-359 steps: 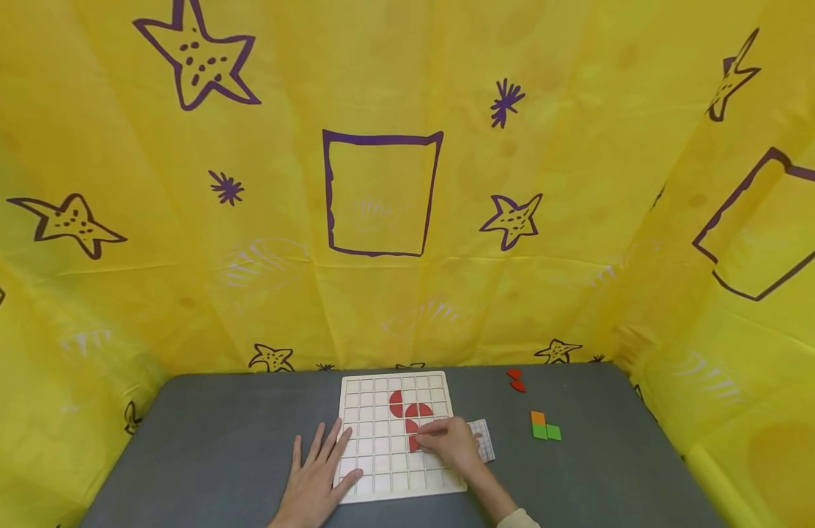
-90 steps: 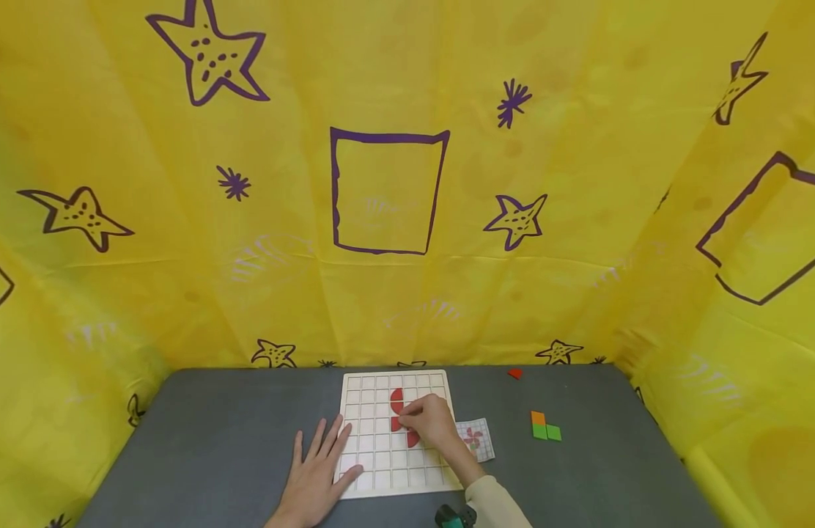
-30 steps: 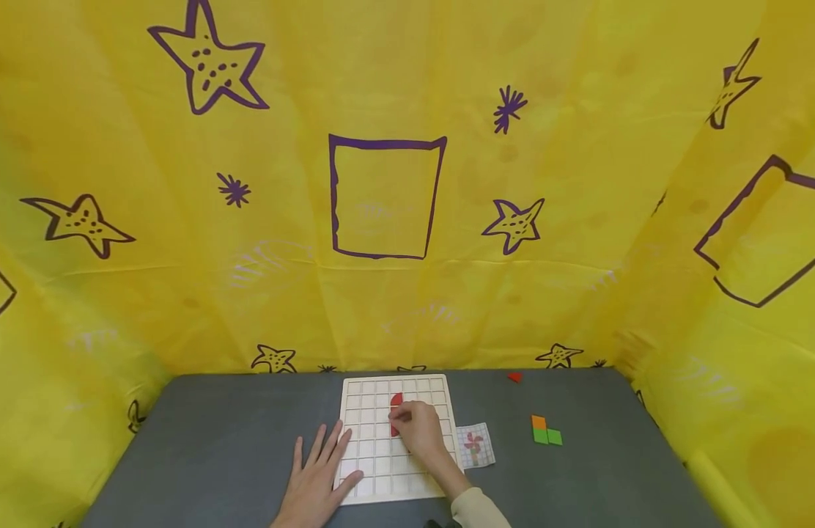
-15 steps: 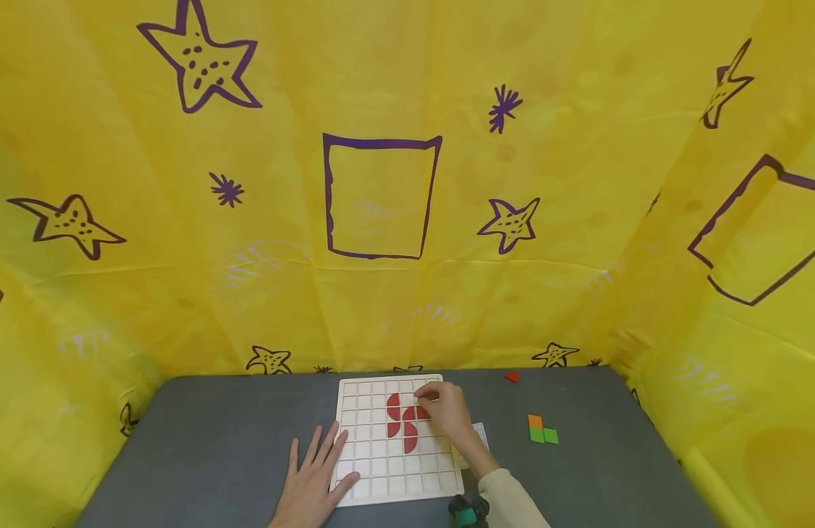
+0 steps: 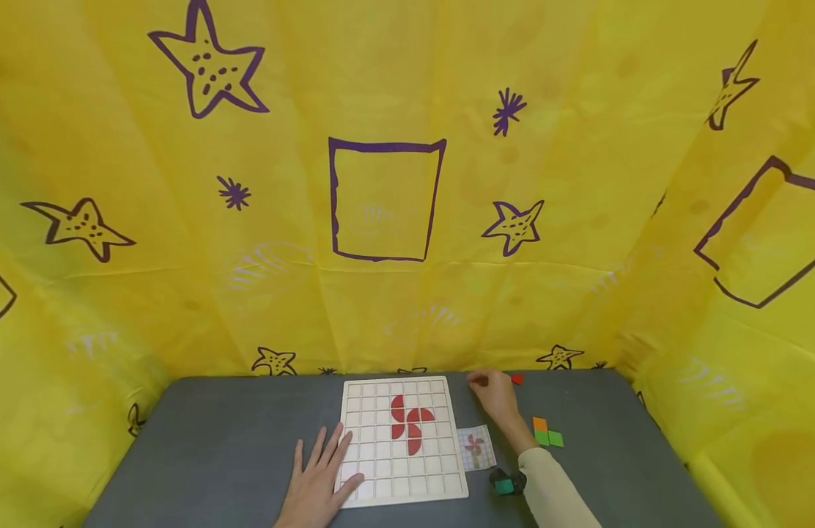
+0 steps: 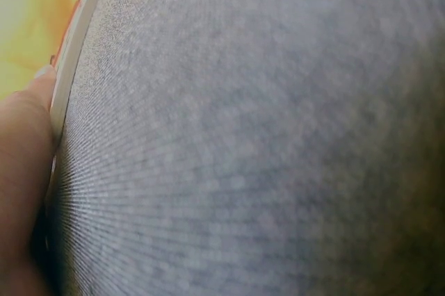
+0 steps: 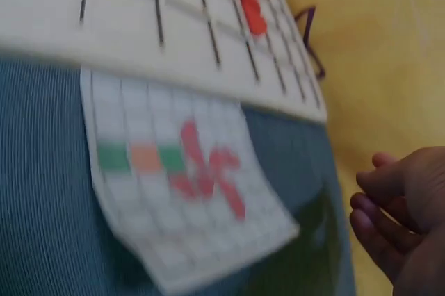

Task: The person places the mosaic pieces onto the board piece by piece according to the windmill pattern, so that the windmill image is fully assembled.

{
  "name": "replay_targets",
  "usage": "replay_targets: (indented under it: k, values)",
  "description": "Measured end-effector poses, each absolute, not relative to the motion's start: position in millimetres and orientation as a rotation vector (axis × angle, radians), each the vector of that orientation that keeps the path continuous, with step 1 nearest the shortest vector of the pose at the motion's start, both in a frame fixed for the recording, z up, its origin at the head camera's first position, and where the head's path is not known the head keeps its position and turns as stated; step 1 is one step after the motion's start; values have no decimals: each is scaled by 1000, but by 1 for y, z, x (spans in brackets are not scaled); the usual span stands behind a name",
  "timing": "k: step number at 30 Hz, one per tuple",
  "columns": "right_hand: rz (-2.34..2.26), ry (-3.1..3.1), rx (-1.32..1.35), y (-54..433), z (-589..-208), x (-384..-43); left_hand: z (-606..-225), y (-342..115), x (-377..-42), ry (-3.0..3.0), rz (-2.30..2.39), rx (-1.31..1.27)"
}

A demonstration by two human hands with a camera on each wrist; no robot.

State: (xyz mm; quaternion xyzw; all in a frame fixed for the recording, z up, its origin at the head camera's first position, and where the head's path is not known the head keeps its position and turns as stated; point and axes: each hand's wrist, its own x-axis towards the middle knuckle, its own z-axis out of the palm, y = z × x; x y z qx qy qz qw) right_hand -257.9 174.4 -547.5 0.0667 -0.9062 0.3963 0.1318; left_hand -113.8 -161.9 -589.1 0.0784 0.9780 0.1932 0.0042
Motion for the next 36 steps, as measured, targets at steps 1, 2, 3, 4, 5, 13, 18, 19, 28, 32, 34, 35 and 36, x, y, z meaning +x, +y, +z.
replay_targets:
  k: [1, 2, 3, 4, 5, 13, 18, 19, 28, 32, 34, 35, 36]
  values:
    - [1151, -2633, 174, 180, -550, -260, -589, -162, -114, 3058, 600, 243]
    - [1145, -2632, 169, 185, -552, -261, -589, -162, -114, 3052, 598, 241]
    - [1146, -2628, 170, 190, -554, -263, -589, -162, -114, 3047, 595, 238]
    - [1135, -2628, 167, 195, -555, -264, -589, -162, -114, 3044, 595, 236]
    - [1130, -2623, 176, 200, -556, -266, -589, -162, -114, 3043, 597, 235]
    - [988, -2710, 56, 229, -553, -272, -590, -161, -115, 3042, 601, 226]
    - [958, -2739, -2, 244, -556, -272, -589, -161, -114, 3049, 599, 239]
    - [953, -2749, -11, 246, -557, -272, -589, -162, -114, 3052, 599, 240]
    - [895, -2802, -47, 248, -557, -268, -590, -162, -114, 3047, 594, 235]
    - [902, -2764, 10, 246, -556, -267, -590, -162, -114, 3052, 591, 237]
    - [930, -2752, 39, 246, -557, -267, -590, -162, -114, 3057, 600, 240]
    - [940, -2751, 58, 247, -557, -267, -590, -163, -115, 3065, 604, 244]
    - [958, -2752, 76, 247, -557, -267, -590, -163, -115, 3072, 607, 248]
